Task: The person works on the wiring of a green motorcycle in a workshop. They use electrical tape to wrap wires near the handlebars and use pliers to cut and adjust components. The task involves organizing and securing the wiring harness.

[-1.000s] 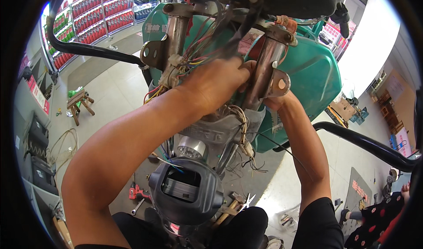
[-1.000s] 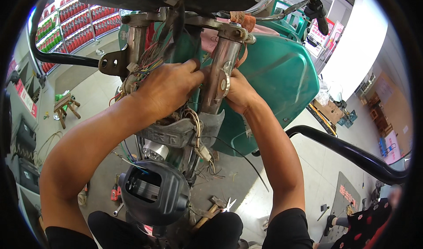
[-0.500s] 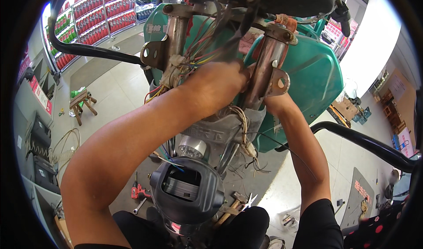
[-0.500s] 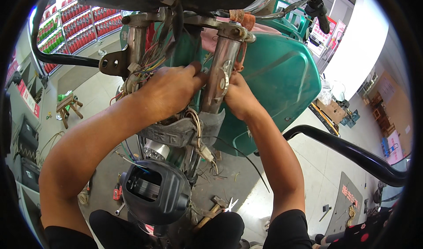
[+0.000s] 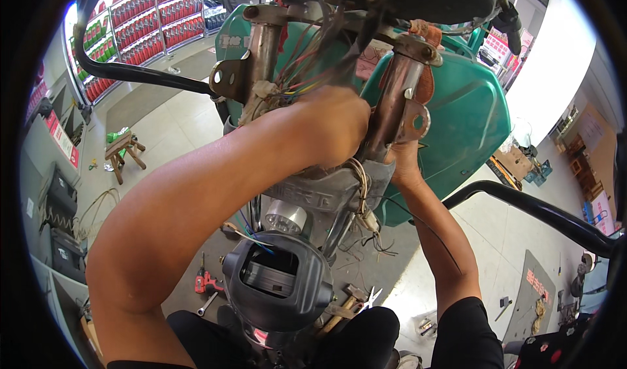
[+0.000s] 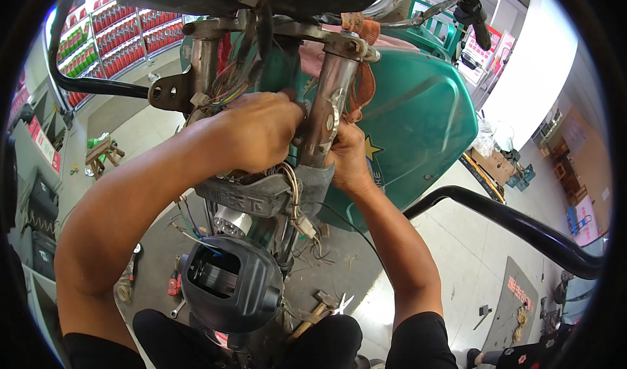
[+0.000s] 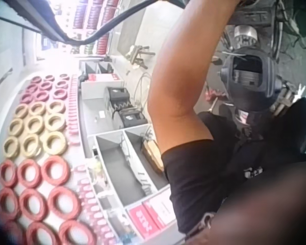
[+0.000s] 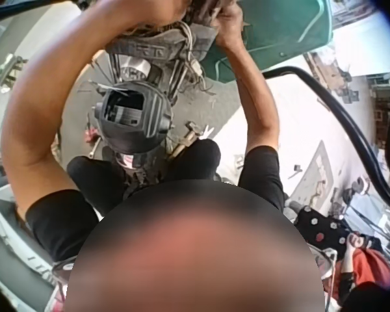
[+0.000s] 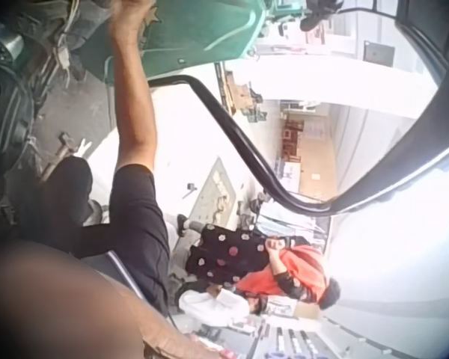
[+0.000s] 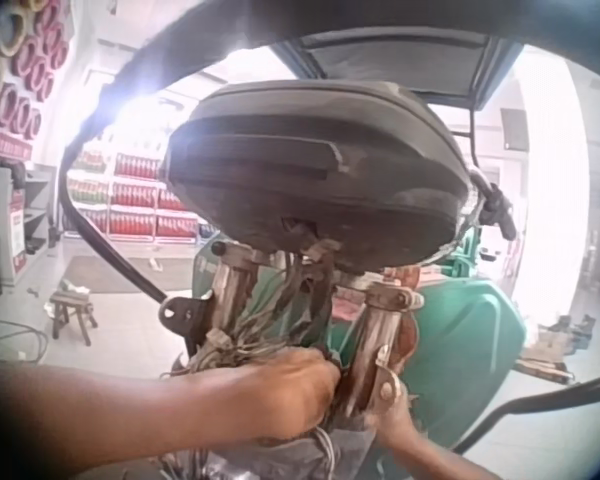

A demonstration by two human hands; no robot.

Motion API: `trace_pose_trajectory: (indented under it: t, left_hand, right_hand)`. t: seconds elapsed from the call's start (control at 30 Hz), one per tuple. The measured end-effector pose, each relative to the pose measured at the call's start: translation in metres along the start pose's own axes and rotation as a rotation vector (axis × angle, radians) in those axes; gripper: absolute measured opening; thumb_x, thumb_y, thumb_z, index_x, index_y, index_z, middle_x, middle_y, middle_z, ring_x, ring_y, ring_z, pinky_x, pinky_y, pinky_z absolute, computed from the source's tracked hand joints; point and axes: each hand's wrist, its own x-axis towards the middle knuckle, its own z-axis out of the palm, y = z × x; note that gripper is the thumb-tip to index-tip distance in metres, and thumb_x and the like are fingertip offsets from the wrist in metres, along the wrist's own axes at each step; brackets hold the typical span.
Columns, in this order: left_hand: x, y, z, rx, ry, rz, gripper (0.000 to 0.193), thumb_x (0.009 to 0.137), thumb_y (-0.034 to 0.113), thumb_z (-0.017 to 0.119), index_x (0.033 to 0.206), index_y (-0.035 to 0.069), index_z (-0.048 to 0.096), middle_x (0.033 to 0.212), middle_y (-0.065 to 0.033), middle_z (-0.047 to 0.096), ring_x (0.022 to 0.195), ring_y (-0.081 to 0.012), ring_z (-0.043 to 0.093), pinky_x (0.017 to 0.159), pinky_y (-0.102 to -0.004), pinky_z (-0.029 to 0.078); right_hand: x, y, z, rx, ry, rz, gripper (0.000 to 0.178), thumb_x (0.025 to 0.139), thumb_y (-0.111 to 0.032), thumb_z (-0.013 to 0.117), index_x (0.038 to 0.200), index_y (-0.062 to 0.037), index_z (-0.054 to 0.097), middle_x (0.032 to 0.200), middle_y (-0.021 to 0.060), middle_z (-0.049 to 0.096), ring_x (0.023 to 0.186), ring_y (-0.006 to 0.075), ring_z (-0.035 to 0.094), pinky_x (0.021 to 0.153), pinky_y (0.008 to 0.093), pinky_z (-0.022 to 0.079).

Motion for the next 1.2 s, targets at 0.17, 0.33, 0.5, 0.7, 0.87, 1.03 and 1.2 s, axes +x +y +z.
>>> trace_pose_trajectory:
  t: [0.17, 0.33, 0.5, 0.7, 0.87, 1.03, 1.2]
  left_hand:
    - [0.004, -0.002, 0.001, -0.005, 0.008, 0.026, 0.02, 0.086, 0.003, 0.062, 0.102, 0.0, 0.073, 0.116, -0.0253, 0.07, 0.114, -0.0426, 0.067, 0.097, -0.0506, 0.053]
    - [0.008, -0.003, 0.0, 0.126, -0.023, 0.055, 0.019, 0.087, 0.002, 0.061, 0.102, -0.001, 0.073, 0.118, -0.0259, 0.068, 0.114, -0.0436, 0.066, 0.096, -0.0509, 0.053]
    - [0.01, -0.021, 0.02, 0.007, 0.277, 0.169, 0.009, 0.078, 0.005, 0.07, 0.078, 0.001, 0.079, 0.084, -0.0262, 0.073, 0.086, -0.0422, 0.075, 0.075, -0.0504, 0.058]
    - [0.005, -0.014, 0.013, 0.032, 0.111, 0.029, 0.02, 0.09, 0.004, 0.062, 0.107, 0.002, 0.073, 0.115, -0.0224, 0.068, 0.109, -0.0438, 0.067, 0.094, -0.0514, 0.053]
    - [0.002, -0.012, 0.019, 0.033, 0.184, 0.01, 0.019, 0.091, 0.005, 0.063, 0.106, 0.004, 0.074, 0.114, -0.02, 0.068, 0.107, -0.0425, 0.068, 0.092, -0.0508, 0.055]
    - [-0.002, -0.019, 0.03, 0.063, 0.324, 0.094, 0.016, 0.092, 0.011, 0.069, 0.106, 0.006, 0.074, 0.11, -0.0172, 0.068, 0.103, -0.0411, 0.069, 0.089, -0.0503, 0.056]
    - [0.006, -0.019, 0.035, 0.131, 0.315, 0.02, 0.016, 0.092, 0.02, 0.073, 0.105, 0.012, 0.075, 0.106, -0.0126, 0.068, 0.098, -0.0382, 0.071, 0.088, -0.0494, 0.057]
  right_hand:
    - [-0.003, 0.004, 0.002, 0.149, 0.106, 0.101, 0.019, 0.078, 0.0, 0.085, 0.095, -0.001, 0.076, 0.096, 0.0056, 0.075, 0.09, 0.016, 0.069, 0.083, 0.0317, 0.055]
    - [-0.006, 0.006, 0.0, -0.036, 0.097, 0.032, 0.022, 0.076, 0.001, 0.083, 0.097, -0.0015, 0.077, 0.101, 0.0076, 0.074, 0.096, 0.0195, 0.068, 0.087, 0.0331, 0.053]
    - [-0.007, 0.01, -0.005, -0.145, 0.061, -0.055, 0.023, 0.078, 0.003, 0.08, 0.1, -0.0008, 0.076, 0.104, 0.0085, 0.072, 0.098, 0.0214, 0.066, 0.089, 0.0337, 0.052]
    - [-0.007, 0.007, -0.007, -0.138, -0.01, 0.001, 0.02, 0.082, 0.0, 0.075, 0.102, 0.0002, 0.071, 0.099, 0.0075, 0.069, 0.095, 0.0194, 0.063, 0.085, 0.0328, 0.052]
    - [-0.003, -0.004, -0.004, -0.042, -0.046, -0.006, 0.016, 0.084, -0.002, 0.072, 0.1, 0.0004, 0.068, 0.097, 0.0025, 0.067, 0.092, 0.0129, 0.062, 0.082, 0.0303, 0.052]
    - [0.001, -0.006, -0.015, 0.041, -0.124, 0.195, 0.014, 0.088, -0.002, 0.07, 0.102, 0.0001, 0.071, 0.093, -0.0022, 0.07, 0.086, 0.0085, 0.062, 0.079, 0.0281, 0.051]
    - [0.013, -0.011, -0.021, 0.102, -0.189, 0.311, 0.013, 0.088, -0.001, 0.069, 0.099, -0.002, 0.076, 0.091, -0.0013, 0.073, 0.084, 0.0082, 0.064, 0.076, 0.0282, 0.051]
